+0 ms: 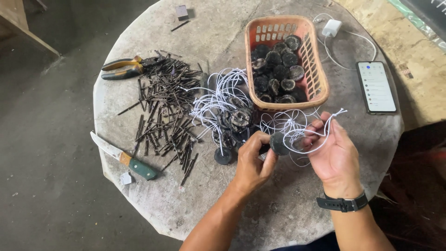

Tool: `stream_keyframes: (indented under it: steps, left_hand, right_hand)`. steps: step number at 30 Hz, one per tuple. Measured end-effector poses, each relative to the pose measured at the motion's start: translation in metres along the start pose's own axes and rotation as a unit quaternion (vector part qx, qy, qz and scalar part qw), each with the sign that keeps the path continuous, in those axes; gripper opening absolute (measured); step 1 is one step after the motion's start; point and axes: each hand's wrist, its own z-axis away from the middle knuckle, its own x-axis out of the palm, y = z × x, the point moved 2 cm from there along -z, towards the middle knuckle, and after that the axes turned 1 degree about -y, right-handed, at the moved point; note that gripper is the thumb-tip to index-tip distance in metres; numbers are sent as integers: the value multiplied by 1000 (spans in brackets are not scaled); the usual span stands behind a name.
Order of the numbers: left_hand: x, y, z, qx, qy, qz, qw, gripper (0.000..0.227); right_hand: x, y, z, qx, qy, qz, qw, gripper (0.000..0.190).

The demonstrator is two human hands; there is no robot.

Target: Tying white strings to small black circular bases on a workshop table.

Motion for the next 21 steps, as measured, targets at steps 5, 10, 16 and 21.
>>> stream_keyframes:
  steps: [5, 10, 16, 21]
  left_hand:
    - [0, 6, -3, -14, -2, 22, 1000, 5]
    - [-3, 7, -6, -23, 14, 49, 998, 5]
    - [-5, 3, -2, -65, 39, 85, 993, 3]
    - [-6, 0, 1, -83, 46, 112, 989, 3]
  right_hand:
    - [-4, 3, -3, 4, 5, 78, 997, 13]
    - [-2, 7, -3, 9, 9, 81, 997, 10]
    - [7, 8, -1, -1, -8, 89, 996, 11]
    - [10, 9, 1, -28, -23, 77, 996, 11]
